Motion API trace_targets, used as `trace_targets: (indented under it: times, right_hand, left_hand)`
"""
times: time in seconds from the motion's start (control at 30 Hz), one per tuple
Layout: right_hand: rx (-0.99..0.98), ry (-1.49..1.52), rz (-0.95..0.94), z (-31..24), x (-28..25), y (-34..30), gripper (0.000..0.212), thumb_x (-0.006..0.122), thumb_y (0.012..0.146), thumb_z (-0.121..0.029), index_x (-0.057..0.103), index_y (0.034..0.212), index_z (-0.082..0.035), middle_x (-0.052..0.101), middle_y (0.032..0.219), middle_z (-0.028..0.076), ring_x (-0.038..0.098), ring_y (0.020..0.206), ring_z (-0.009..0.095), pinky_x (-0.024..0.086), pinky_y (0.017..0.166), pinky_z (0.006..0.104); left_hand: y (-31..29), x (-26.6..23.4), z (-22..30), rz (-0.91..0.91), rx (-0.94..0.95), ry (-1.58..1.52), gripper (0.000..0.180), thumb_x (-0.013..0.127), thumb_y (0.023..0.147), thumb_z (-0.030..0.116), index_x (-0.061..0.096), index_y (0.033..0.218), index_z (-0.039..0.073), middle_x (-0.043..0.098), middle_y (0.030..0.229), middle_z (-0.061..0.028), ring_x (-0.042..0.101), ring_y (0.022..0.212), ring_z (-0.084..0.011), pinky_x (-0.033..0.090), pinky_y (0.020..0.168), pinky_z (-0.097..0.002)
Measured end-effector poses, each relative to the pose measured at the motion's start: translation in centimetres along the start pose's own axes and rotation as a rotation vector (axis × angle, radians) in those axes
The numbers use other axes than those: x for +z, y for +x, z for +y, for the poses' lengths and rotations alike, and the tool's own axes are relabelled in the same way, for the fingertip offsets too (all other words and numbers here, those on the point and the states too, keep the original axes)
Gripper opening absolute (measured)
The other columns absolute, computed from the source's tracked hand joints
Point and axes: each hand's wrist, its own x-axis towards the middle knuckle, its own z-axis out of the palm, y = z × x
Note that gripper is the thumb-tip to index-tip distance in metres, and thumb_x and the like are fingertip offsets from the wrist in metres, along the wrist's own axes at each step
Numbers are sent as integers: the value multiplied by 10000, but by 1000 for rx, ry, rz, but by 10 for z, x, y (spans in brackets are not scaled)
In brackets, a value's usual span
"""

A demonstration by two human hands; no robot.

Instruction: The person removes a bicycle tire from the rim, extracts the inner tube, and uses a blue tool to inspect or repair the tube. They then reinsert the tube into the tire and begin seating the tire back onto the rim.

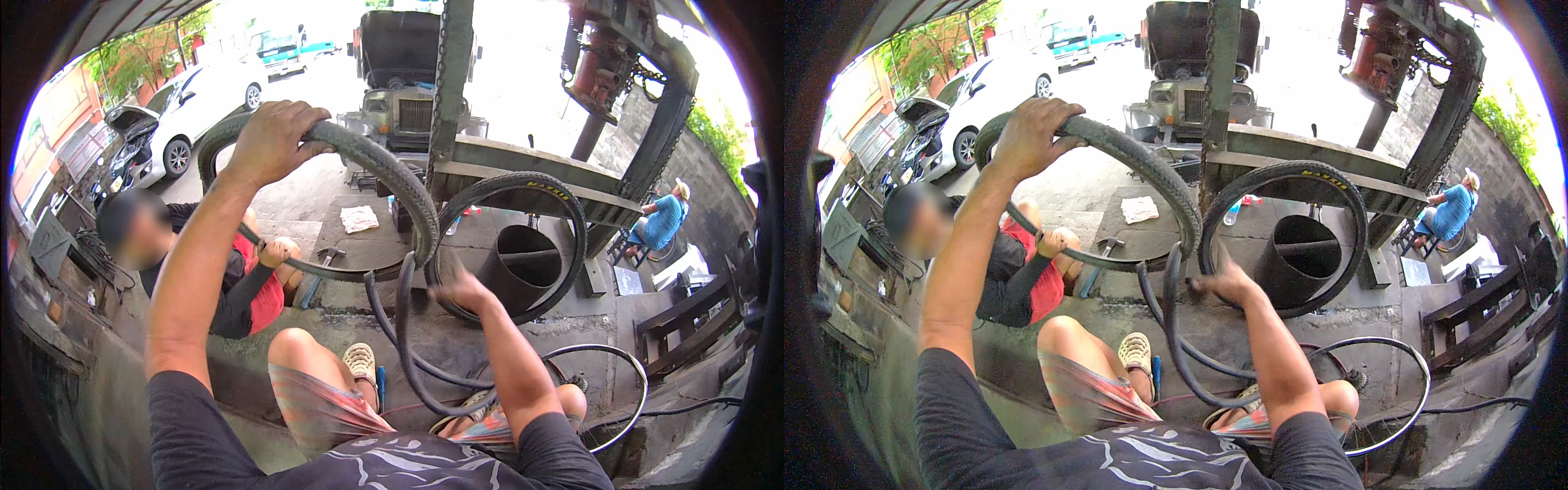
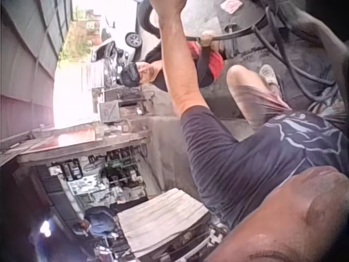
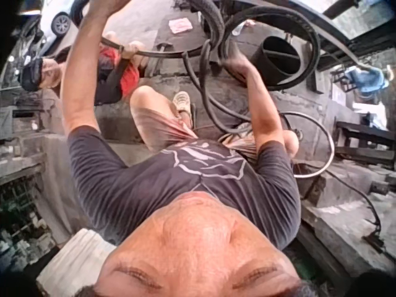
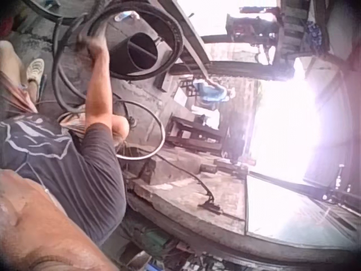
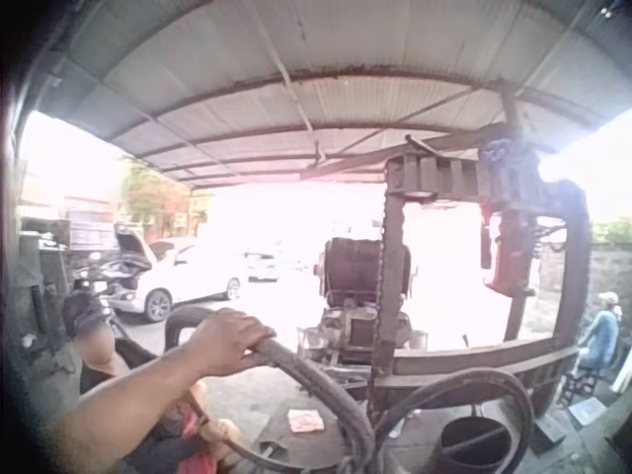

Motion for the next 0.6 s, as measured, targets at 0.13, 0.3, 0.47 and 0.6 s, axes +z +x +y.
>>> trace_targets:
  times: [0.13, 0.3, 0.47, 0.6]
  right_hand:
    - [-58, 470, 377, 1, 36, 82, 607, 953, 914, -223, 684, 1424, -34, 778, 1139, 93, 682, 1032, 198, 566, 948, 378]
    - [-217, 531, 419, -36, 39, 68, 269, 858, 986, -127, 747, 1211, -31, 758, 997, 23, 661, 892, 125, 548, 808, 334]
    - [-212, 177, 398, -88, 17, 38, 401, 886, 962, -182, 705, 1262, 13, 786, 1068, 101, 688, 983, 179, 574, 911, 375]
    - [-237, 235, 414, -47, -13, 35, 393, 893, 969, -192, 700, 1247, 7, 790, 1077, 120, 692, 988, 183, 579, 923, 383]
  left_hand:
    - [-21, 55, 39, 516, -29, 41, 625, 877, 912, 474, 687, 1432, 184, 627, 1470, -120, 579, 1385, -396, 430, 1198, -643]
    - [-121, 151, 184, -155, -622, -648, 925, 897, 927, 401, 428, 1613, -6, 572, 1558, -328, 509, 1507, -514, 418, 1280, -563]
    - [-131, 221, 230, -619, -523, -905, 652, 764, 1017, 236, 458, 1560, 44, 747, 1306, -309, 709, 1271, -513, 552, 1120, -569]
    - [-143, 241, 164, -627, -379, -462, 233, 592, 1041, 66, 697, 1249, 61, 808, 1143, -252, 806, 1052, -439, 653, 905, -571]
